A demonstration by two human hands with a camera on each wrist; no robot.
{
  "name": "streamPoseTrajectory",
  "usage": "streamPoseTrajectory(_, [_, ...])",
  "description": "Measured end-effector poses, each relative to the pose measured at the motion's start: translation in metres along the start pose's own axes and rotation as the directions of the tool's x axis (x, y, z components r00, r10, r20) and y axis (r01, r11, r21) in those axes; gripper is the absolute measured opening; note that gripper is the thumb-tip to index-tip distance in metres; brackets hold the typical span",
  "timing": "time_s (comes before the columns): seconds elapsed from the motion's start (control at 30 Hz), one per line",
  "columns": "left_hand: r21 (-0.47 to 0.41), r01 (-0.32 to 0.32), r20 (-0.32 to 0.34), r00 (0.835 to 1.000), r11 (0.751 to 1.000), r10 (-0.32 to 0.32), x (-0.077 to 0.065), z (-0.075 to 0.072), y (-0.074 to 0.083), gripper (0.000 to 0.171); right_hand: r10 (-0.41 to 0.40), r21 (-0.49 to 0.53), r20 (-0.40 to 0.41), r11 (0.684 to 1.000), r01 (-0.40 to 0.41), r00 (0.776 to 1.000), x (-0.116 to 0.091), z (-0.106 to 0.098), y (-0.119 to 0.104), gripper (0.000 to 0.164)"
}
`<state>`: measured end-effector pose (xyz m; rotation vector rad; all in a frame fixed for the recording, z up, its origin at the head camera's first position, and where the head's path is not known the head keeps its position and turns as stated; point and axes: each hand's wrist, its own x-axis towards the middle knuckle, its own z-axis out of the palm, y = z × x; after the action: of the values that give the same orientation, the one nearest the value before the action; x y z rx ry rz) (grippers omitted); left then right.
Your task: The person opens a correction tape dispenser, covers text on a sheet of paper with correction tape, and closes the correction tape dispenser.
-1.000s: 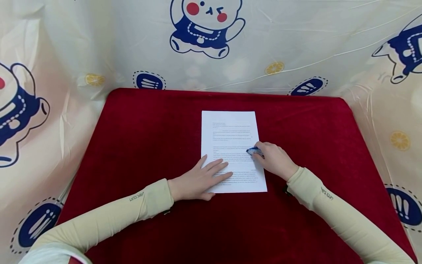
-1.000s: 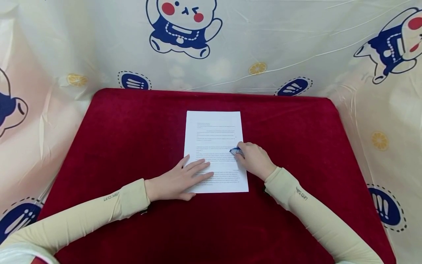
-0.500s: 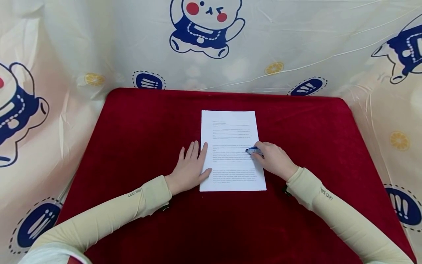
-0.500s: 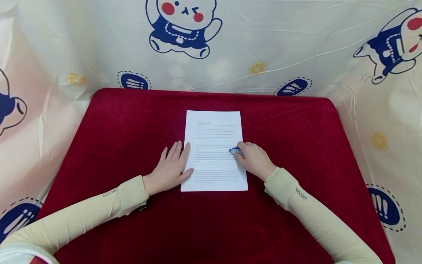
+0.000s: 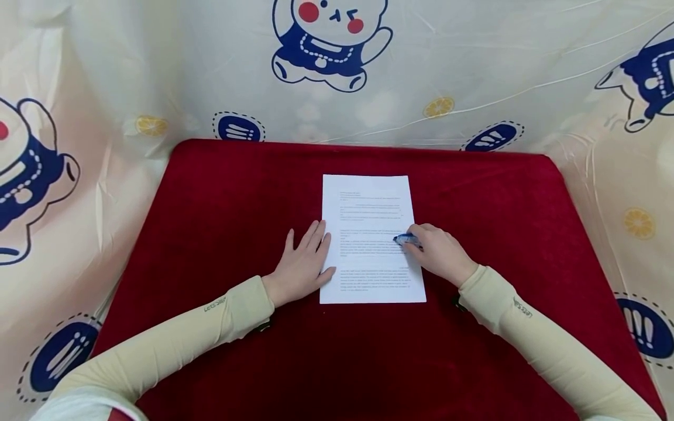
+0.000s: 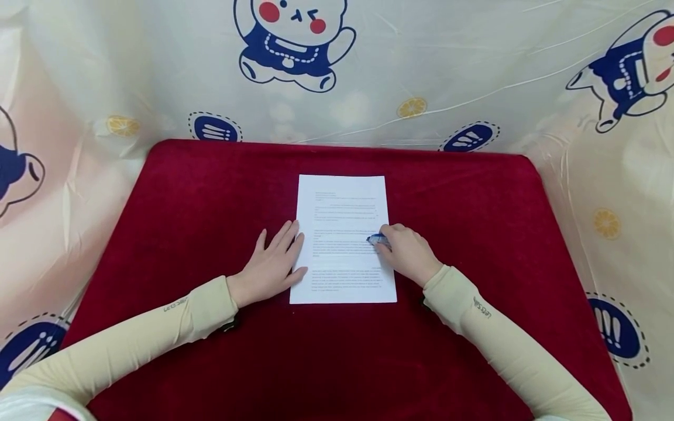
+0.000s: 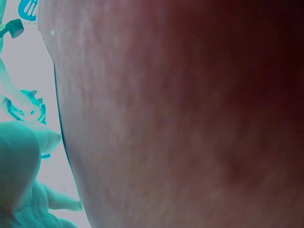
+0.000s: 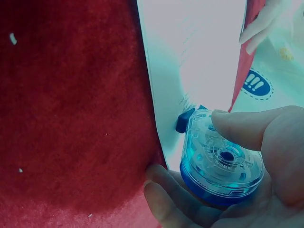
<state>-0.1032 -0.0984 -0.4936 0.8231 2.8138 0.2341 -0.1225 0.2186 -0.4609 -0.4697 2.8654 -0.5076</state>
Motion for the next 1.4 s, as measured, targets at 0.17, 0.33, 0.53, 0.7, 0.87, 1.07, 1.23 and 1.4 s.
streamPoseTrajectory(0.17, [0.049,-0.068,0.018,0.998,0.996,0.067,0.003,-0.005,-0.004,0.074,-0.041,-0.065,-0.091,0.997,0.035,0.995,-0.002,-0.004,0.002,0.033])
streamPoseTrajectory(0.33, [0.081,-0.105,0.05,0.994,0.991,0.101,0.006,-0.009,-0.007,0.076,-0.057,-0.022,-0.089,0.998,0.055,0.994,-0.003,-0.009,-0.003,0.031])
streamPoseTrajectory(0.53, [0.112,-0.103,0.076,0.993,0.988,0.095,0.013,-0.008,-0.014,0.087,-0.072,0.022,-0.019,0.997,0.073,0.997,-0.005,-0.008,-0.013,0.028])
streamPoseTrajectory(0.7, [0.095,-0.084,0.106,0.992,0.992,0.074,0.017,-0.011,-0.017,0.104,-0.11,0.052,0.035,0.993,0.108,0.993,-0.007,-0.004,-0.017,0.021])
streamPoseTrajectory(0.87, [0.115,-0.086,0.117,0.991,0.99,0.072,0.017,-0.013,-0.019,0.114,-0.157,0.078,0.068,0.985,0.151,0.985,-0.009,0.001,-0.019,0.016])
streamPoseTrajectory(1.07, [0.081,-0.092,0.126,0.989,0.992,0.081,0.019,-0.013,-0.022,0.114,-0.229,0.122,0.107,0.969,0.216,0.967,-0.011,0.008,-0.022,0.015])
streamPoseTrajectory(1.23, [0.077,-0.086,0.118,0.99,0.993,0.077,0.022,-0.013,-0.023,0.114,-0.315,0.14,0.109,0.944,0.3,0.943,-0.011,0.011,-0.028,0.011])
streamPoseTrajectory(1.4, [0.078,-0.08,0.135,0.988,0.994,0.069,0.023,-0.013,-0.022,0.114,-0.341,0.11,0.132,0.938,0.328,0.931,-0.012,0.011,-0.032,0.011])
